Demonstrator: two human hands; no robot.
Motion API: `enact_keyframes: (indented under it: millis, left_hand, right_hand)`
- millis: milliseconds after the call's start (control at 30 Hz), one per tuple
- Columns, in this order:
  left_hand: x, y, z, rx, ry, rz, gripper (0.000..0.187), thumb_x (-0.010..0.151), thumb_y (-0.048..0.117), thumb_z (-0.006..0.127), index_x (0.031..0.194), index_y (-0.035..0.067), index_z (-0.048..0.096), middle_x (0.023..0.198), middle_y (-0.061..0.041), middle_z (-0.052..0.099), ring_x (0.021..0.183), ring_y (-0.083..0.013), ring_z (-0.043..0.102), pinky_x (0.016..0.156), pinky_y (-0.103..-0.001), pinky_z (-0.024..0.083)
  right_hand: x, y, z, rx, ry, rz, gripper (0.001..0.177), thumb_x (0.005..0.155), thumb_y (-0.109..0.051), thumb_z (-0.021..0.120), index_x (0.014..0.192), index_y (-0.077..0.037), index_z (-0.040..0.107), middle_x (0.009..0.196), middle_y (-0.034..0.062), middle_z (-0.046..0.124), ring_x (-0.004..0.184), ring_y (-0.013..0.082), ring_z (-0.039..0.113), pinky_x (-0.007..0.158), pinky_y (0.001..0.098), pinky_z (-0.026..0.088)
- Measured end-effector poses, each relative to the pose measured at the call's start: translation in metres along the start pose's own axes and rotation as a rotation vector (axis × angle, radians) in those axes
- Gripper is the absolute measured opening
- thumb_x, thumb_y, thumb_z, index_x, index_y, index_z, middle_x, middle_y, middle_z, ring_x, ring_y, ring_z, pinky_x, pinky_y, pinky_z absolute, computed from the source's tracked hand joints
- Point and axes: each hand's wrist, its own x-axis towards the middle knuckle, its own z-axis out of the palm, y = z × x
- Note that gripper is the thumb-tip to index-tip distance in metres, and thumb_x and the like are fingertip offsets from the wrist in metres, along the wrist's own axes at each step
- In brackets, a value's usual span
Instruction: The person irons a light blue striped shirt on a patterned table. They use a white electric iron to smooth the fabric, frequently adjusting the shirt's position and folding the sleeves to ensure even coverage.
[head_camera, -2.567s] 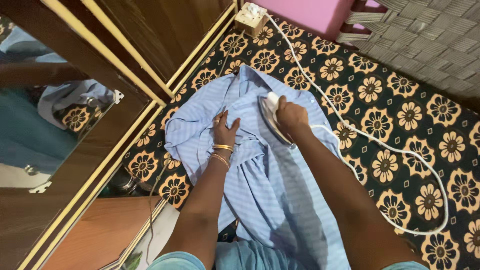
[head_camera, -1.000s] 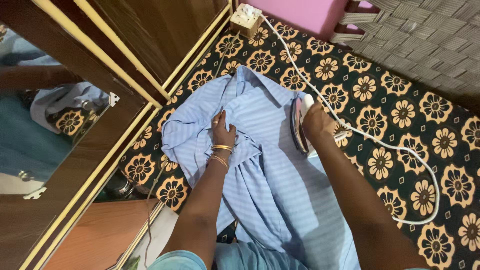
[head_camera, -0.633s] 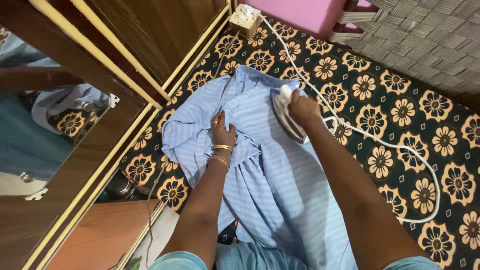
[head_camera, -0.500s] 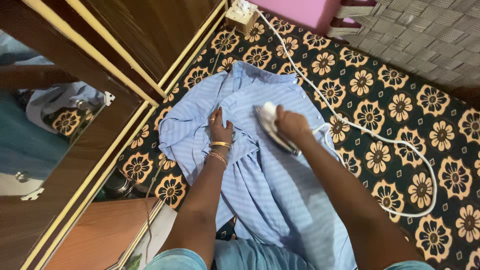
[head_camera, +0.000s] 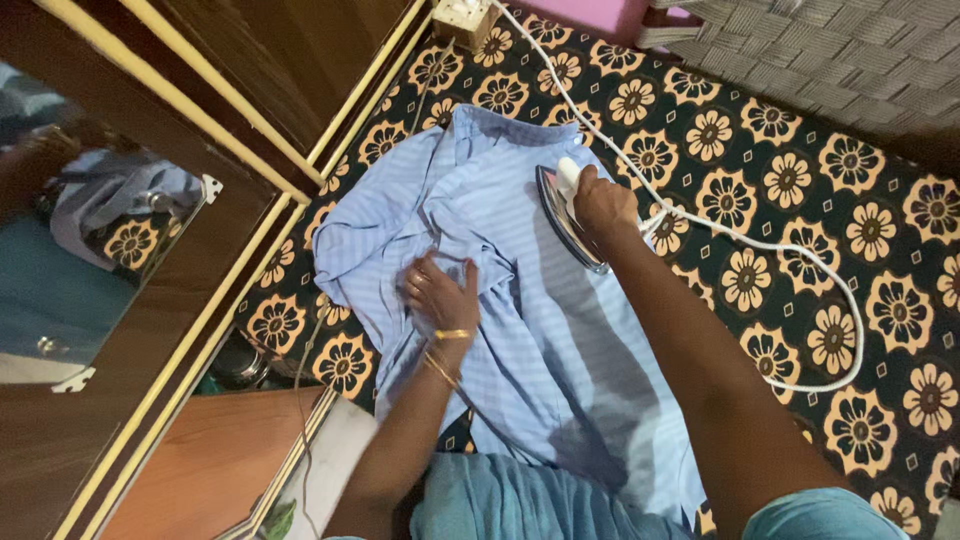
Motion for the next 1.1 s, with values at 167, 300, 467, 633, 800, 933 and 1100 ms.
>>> enact_keyframes:
  millis: [167, 300, 467, 633, 800, 933, 1100]
  left_hand:
    - [-0.051, 0.030, -0.036, -0.043, -0.319, 0.028, 0.046, 0.086, 0.053, 0.066, 0.087, 0.009, 0.075, 0.088, -0.014, 0.072, 0.088, -0.0352, 0.069, 0.078, -0.050, 0.054]
    - [-0.045, 0.033, -0.027, 0.068, -0.403, -0.006, 0.056, 0.087, 0.063, 0.067, 0.086, 0.008, 0.075, 0.089, -0.018, 0.074, 0.085, -0.0385, 0.073, 0.077, -0.049, 0.058]
    - [-0.028, 0.018, 0.008, 0.016, -0.524, -0.062, 0.048, 0.085, 0.054, 0.069, 0.088, 0.007, 0.077, 0.090, -0.021, 0.075, 0.088, -0.0418, 0.072, 0.077, -0.052, 0.056]
    - [-0.036, -0.018, 0.036, -0.078, -0.454, -0.003, 0.035, 0.090, 0.039, 0.066, 0.089, 0.005, 0.076, 0.085, -0.024, 0.073, 0.082, -0.0434, 0.071, 0.075, -0.053, 0.056]
    - [-0.053, -0.048, 0.031, -0.155, -0.256, 0.060, 0.036, 0.093, 0.035, 0.066, 0.080, 0.002, 0.073, 0.078, -0.025, 0.070, 0.075, -0.0439, 0.069, 0.074, -0.054, 0.054]
    - [-0.062, -0.057, 0.030, -0.372, -0.212, 0.061, 0.033, 0.093, 0.029, 0.067, 0.078, -0.001, 0.068, 0.074, -0.024, 0.068, 0.071, -0.0446, 0.066, 0.066, -0.054, 0.051]
    - [-0.078, -0.049, 0.015, -0.424, -0.195, 0.064, 0.029, 0.097, 0.023, 0.063, 0.081, -0.001, 0.067, 0.076, -0.024, 0.067, 0.071, -0.0436, 0.065, 0.065, -0.053, 0.049]
  right_hand:
    - [-0.053, -0.035, 0.003, 0.024, -0.107, -0.168, 0.034, 0.099, -0.021, 0.050, 0.123, 0.003, 0.048, 0.096, 0.0232, 0.074, 0.084, 0.0417, 0.074, 0.072, 0.0526, 0.058]
    - [-0.088, -0.048, 0.005, 0.045, -0.124, -0.175, 0.042, 0.097, -0.032, 0.055, 0.124, 0.000, 0.048, 0.096, 0.0237, 0.073, 0.085, 0.0414, 0.073, 0.074, 0.0542, 0.057]
    - [-0.058, -0.015, 0.008, 0.057, -0.139, 0.016, 0.042, 0.100, -0.029, 0.053, 0.129, 0.001, 0.046, 0.099, 0.0260, 0.073, 0.088, 0.0440, 0.073, 0.076, 0.0549, 0.057]
    - [-0.044, 0.014, 0.005, 0.123, -0.091, 0.143, 0.042, 0.102, -0.033, 0.052, 0.125, 0.002, 0.049, 0.107, 0.0291, 0.071, 0.100, 0.0457, 0.070, 0.086, 0.0538, 0.055]
    - [-0.050, 0.013, 0.018, 0.283, -0.183, 0.104, 0.072, 0.101, -0.036, 0.051, 0.146, 0.013, 0.024, 0.100, 0.0357, 0.068, 0.089, 0.0502, 0.070, 0.079, 0.0552, 0.057]
    - [-0.071, -0.009, 0.061, 0.307, -0.132, -0.076, 0.074, 0.101, -0.034, 0.053, 0.142, 0.019, 0.022, 0.093, 0.0398, 0.068, 0.081, 0.0551, 0.068, 0.074, 0.0598, 0.056]
    - [-0.122, -0.062, 0.092, 0.407, -0.192, -0.161, 0.073, 0.101, -0.034, 0.051, 0.139, 0.021, 0.021, 0.092, 0.0401, 0.066, 0.082, 0.0565, 0.066, 0.075, 0.0620, 0.053]
